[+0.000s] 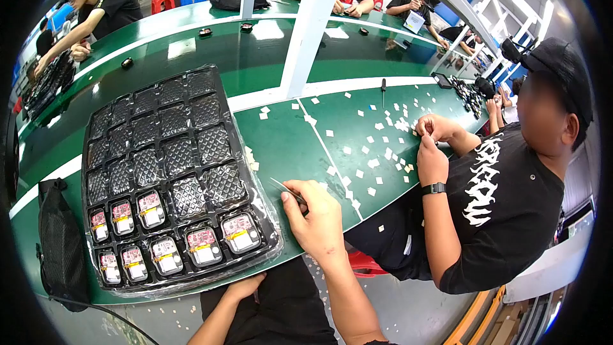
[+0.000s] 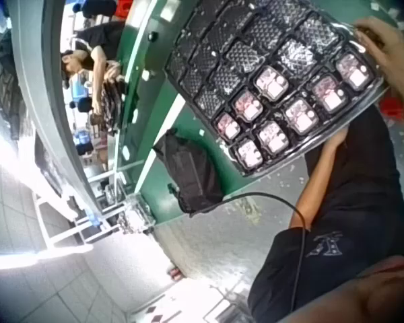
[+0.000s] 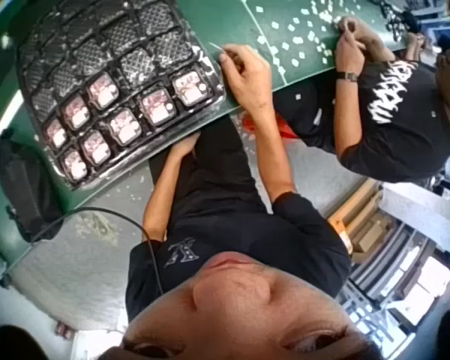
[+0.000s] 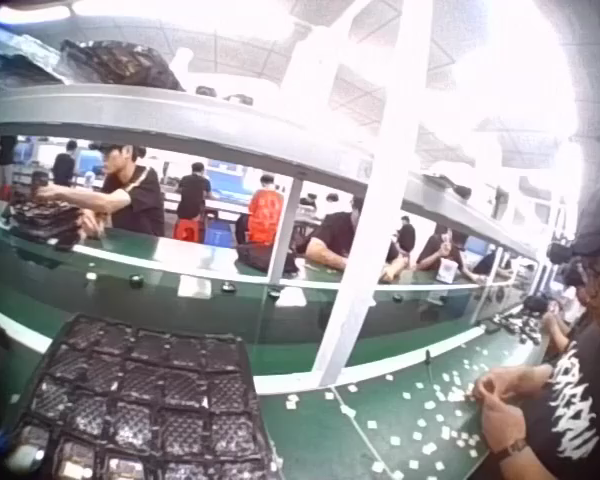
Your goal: Assembling small electronic components, specifically placing adhesive strips and internal parts into smartwatch-like housings using tweezers.
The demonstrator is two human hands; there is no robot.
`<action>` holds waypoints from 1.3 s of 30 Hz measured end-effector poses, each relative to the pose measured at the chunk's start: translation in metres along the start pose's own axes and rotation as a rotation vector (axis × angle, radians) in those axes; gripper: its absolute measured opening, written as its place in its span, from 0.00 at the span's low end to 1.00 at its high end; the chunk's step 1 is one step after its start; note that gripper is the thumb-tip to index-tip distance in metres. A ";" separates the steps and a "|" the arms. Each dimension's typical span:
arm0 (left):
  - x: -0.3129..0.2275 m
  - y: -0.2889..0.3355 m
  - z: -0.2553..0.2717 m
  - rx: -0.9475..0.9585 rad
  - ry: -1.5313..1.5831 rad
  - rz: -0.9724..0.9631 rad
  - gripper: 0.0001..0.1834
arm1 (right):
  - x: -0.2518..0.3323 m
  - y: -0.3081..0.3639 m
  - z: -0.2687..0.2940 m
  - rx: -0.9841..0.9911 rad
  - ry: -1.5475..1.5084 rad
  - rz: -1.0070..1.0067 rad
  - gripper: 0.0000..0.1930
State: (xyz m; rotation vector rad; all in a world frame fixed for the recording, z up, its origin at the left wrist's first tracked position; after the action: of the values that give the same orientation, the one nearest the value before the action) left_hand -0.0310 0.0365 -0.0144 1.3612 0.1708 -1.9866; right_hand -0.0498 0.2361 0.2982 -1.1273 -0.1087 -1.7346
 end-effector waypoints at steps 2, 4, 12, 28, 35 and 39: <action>-0.005 0.001 0.003 -0.018 0.021 -0.006 0.27 | -0.001 0.000 0.001 -0.010 -0.006 -0.002 0.08; 0.013 0.005 0.008 -0.048 -0.010 -0.032 0.26 | 0.005 0.001 -0.005 -0.013 -0.013 -0.007 0.08; 0.039 0.004 0.006 -0.093 -0.038 -0.050 0.24 | 0.004 0.002 -0.005 -0.007 -0.008 -0.021 0.08; 0.042 -0.001 -0.005 -0.066 -0.084 -0.042 0.26 | 0.007 0.002 -0.003 -0.032 0.058 -0.011 0.08; 0.041 -0.001 -0.007 -0.101 -0.114 -0.092 0.23 | 0.006 0.002 -0.003 -0.042 0.078 0.010 0.08; 0.031 -0.001 -0.004 -0.075 -0.074 -0.064 0.23 | 0.005 0.002 -0.002 -0.039 0.081 0.010 0.08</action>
State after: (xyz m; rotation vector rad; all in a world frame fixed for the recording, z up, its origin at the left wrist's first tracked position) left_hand -0.0346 0.0242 -0.0434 1.2468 0.2550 -2.0591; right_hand -0.0499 0.2306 0.3003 -1.0829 -0.0195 -1.7773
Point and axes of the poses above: each hand's wrist, its own y-axis away from the middle knuckle, its own z-axis out of the back of the hand, x = y × z, the point moved 5 cm from there along -y, towards the middle knuckle, and after that the axes turned 1 degree about -z, right-handed, at the moved point
